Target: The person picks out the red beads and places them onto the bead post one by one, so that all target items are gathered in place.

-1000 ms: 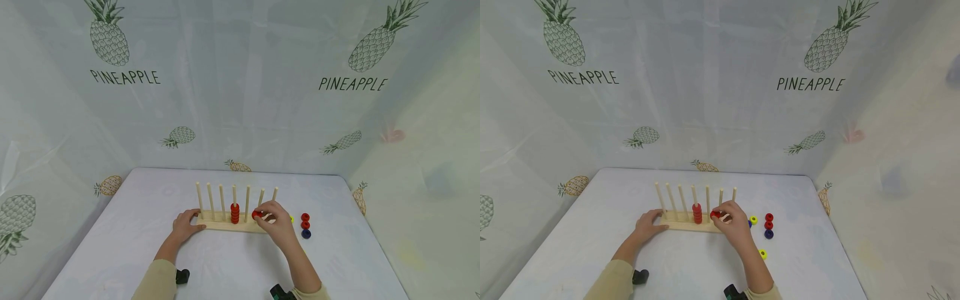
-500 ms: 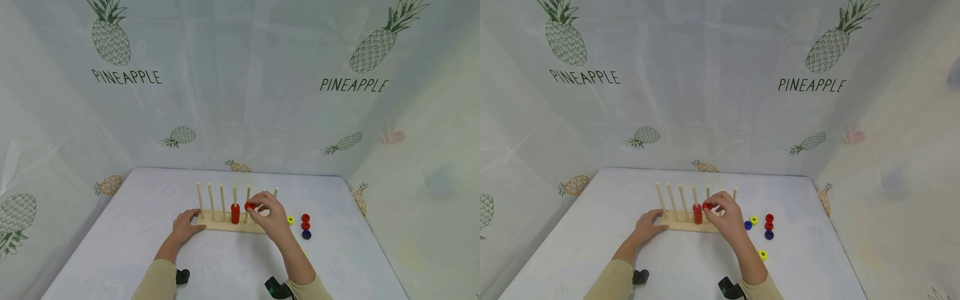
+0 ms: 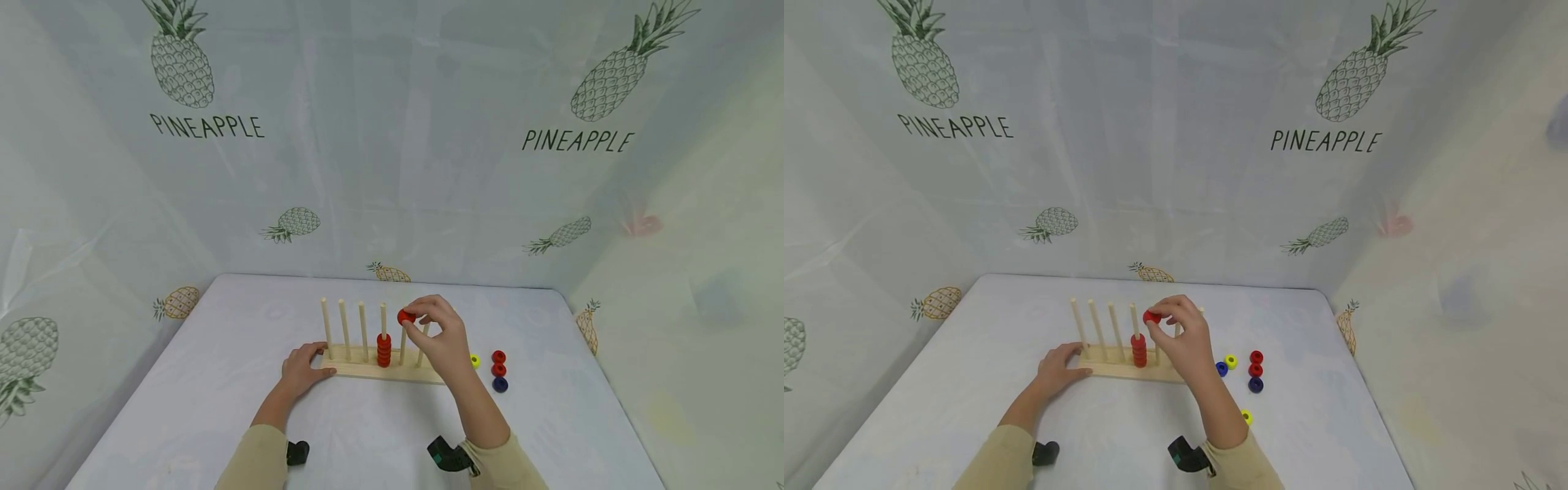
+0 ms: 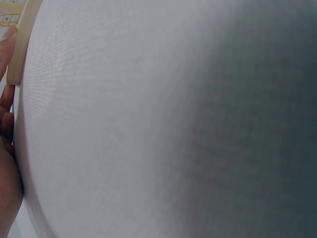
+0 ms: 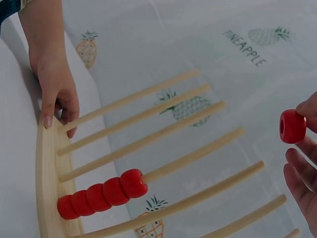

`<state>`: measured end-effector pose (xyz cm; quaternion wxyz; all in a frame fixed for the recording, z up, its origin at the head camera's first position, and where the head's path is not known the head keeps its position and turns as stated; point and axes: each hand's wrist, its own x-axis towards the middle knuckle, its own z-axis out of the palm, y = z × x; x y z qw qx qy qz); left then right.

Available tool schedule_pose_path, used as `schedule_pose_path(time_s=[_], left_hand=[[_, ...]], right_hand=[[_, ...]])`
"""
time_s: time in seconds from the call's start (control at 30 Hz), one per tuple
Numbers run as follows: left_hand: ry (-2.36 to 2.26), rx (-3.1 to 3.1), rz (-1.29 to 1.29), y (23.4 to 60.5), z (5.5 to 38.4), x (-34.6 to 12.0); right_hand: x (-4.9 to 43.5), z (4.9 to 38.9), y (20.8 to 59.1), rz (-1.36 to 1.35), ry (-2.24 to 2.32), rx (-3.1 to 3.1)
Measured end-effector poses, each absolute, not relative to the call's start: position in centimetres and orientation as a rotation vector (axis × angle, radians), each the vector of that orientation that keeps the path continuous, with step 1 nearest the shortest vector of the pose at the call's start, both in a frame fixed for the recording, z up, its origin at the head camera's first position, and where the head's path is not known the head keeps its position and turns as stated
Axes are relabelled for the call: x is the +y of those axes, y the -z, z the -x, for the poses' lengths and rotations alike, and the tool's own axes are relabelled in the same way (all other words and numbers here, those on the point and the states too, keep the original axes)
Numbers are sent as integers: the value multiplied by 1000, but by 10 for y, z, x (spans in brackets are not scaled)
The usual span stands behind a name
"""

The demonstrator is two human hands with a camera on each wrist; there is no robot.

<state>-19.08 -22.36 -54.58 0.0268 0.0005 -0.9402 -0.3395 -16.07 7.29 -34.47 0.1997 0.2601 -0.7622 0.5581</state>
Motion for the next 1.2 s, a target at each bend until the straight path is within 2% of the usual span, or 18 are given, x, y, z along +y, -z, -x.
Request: schedule_pose_path(time_s=[0.3,0.53,0.87,1.2], left_hand=[[1039,-2901,2,551,193,-225],[1025,-2911,-7,552,194,-226],[1047,-2903,-11,553,193,-225],[1043,-2897,-11,554,194,-224]], right_hand=[[73,188,369,-748,-1581,-2093],[69,197,370,-774,-1546,-2083],[61,200,369,-748,-1611,-2132],[54,184,340,-754,-1618,-2173]])
